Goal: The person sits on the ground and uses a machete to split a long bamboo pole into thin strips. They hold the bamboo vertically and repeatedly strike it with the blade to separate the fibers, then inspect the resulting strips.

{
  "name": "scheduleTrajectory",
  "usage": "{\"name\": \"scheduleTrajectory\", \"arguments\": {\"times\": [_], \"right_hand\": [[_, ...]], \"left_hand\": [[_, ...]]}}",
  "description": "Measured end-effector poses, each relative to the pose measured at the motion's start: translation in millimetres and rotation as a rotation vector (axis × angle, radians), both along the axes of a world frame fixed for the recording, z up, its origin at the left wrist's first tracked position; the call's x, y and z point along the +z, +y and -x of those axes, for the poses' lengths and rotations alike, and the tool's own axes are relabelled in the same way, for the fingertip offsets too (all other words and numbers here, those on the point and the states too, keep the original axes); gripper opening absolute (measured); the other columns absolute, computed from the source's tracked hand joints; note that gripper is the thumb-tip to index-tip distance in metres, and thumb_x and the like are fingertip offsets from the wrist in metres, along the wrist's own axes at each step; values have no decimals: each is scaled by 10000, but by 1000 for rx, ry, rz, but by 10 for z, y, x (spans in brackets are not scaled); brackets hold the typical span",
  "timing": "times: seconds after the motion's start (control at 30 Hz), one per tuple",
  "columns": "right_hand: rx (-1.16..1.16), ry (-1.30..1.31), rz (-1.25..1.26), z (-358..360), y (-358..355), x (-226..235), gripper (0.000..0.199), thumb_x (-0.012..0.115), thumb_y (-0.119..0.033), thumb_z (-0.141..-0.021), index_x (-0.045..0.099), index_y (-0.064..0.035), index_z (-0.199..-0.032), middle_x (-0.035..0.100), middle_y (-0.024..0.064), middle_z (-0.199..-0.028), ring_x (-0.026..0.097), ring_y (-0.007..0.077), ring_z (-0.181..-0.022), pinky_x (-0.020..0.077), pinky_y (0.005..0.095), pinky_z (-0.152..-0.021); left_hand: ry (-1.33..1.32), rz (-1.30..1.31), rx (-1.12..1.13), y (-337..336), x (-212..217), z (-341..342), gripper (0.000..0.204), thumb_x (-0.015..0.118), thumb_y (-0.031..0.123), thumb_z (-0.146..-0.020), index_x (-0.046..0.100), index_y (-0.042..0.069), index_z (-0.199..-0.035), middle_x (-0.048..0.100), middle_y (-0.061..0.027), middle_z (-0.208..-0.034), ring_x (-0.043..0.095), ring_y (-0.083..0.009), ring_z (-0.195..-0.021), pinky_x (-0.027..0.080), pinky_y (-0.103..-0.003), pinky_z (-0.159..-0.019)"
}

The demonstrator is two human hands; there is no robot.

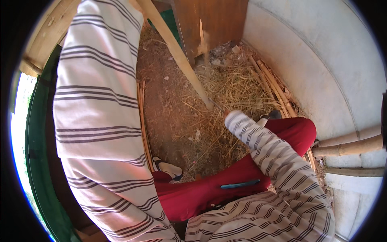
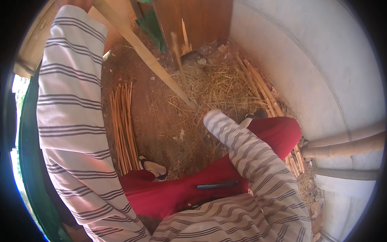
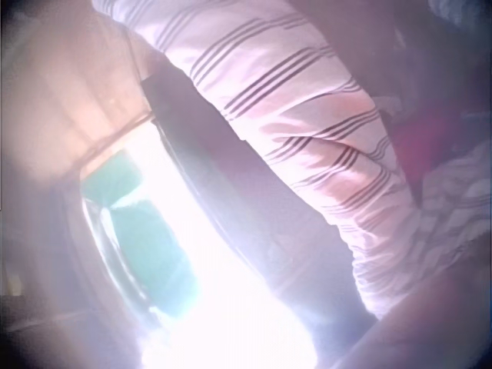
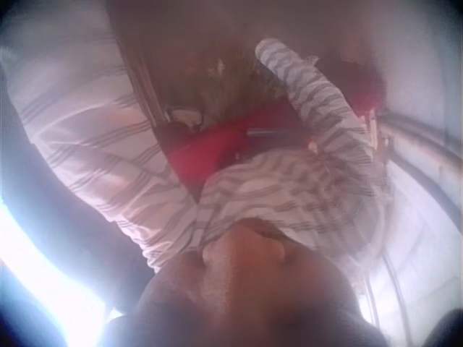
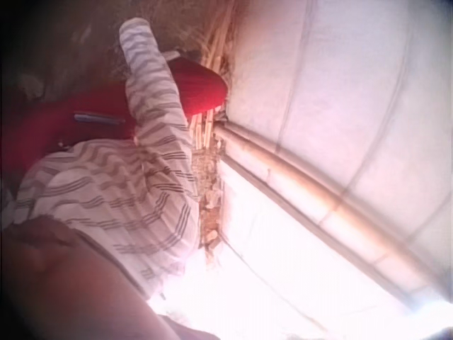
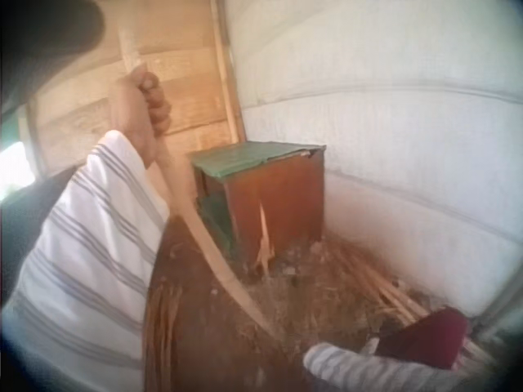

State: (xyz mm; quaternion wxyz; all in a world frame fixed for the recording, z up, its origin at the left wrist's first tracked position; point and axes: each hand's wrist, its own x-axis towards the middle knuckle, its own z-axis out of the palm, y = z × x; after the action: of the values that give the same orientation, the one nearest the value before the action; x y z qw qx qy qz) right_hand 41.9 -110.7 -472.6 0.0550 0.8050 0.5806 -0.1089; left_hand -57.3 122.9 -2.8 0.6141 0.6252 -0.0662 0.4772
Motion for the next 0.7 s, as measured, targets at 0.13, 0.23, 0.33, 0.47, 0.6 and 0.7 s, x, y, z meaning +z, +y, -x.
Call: {"name": "scheduleTrajectory", "arguments": {"times": [0.13,0.23,0.33,0.47,0.6,0.7], "right_hand": [[0,118,721,-255,573,-747,473,393,-354,-1036,424,-76,-1417,595,154,-1225,606,325,-1068,494,466,-885],[-271,234,591,-313,321,-1040,530,369,-451,-1026,443,-99,-1416,593,133,-1320,588,340,-1174,481,502,-978],[-284,244,445,-232,258,-540,513,384,-483,-1013,584,-87,-1269,656,161,-1171,617,363,-1087,497,507,-919],[-174,371,383,-303,391,-400,492,357,-456,-1032,624,-60,-1154,680,174,-926,625,371,-821,509,484,-771],[-213,317,481,-525,292,-473,509,309,-439,-1046,636,-63,-1152,695,162,-943,656,358,-879,525,488,-784],[-210,143,440,-269,264,140,547,269,-433,-1053,640,-48,-1170,708,169,-1008,675,354,-1006,551,488,-829]], "left_hand": [[-62,23,376,-384,-253,-123,387,408,399,-1019,380,212,-682,284,74,-513,221,-75,-376,134,-266,-347],[-77,60,343,-188,-162,-86,394,411,420,-1018,379,214,-683,281,74,-510,215,-75,-369,128,-267,-342],[-47,55,357,-157,-253,-113,403,410,442,-1017,386,212,-687,281,76,-511,222,-76,-369,130,-264,-338],[141,-40,-396,1037,66,248,401,420,453,-1013,395,217,-690,272,83,-508,224,-78,-367,128,-267,-327],[9,48,-8,417,-166,-271,393,432,446,-1009,398,223,-687,269,86,-503,233,-82,-363,130,-270,-320],[-83,66,307,-219,-129,-333,381,436,418,-1006,396,221,-682,282,83,-500,242,-83,-361,138,-271,-321]]}}
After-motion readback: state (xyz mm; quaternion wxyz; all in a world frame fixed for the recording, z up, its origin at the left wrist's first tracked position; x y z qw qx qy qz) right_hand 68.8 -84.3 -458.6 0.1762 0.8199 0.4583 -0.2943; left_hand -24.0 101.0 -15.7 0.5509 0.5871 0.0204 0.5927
